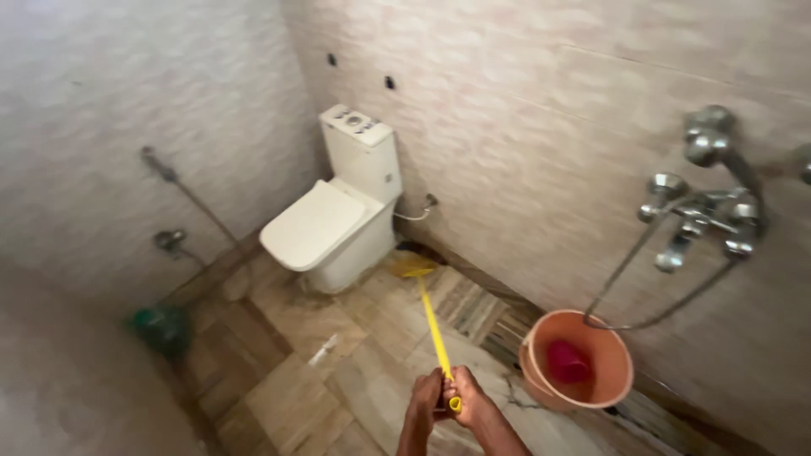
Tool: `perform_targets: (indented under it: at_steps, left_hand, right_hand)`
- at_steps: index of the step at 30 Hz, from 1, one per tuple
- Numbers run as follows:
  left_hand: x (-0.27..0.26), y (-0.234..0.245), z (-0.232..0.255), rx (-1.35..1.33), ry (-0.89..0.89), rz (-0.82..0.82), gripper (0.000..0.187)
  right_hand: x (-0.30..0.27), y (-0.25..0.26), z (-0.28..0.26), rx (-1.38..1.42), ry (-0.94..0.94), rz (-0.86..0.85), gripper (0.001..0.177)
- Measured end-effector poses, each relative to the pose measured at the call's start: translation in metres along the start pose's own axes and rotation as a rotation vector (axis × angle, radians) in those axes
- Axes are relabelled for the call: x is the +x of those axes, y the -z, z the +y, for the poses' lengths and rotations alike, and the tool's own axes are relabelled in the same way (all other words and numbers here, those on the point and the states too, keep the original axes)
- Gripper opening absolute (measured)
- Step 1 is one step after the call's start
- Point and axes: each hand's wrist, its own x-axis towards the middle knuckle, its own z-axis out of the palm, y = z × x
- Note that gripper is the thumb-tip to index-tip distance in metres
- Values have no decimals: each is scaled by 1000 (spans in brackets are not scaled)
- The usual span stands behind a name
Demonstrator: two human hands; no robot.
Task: The person sweeps the tiled floor of a bathroom using a short-handled broom, moving dirt and debris around the toilet and towards the shower area.
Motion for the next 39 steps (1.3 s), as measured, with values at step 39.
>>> perform_targets:
  at_steps: [39]
  left_hand:
    - [-14,-16,17,-715,-269,-347,56]
  right_hand:
    - [2,-18,-24,527,-52,-134,23]
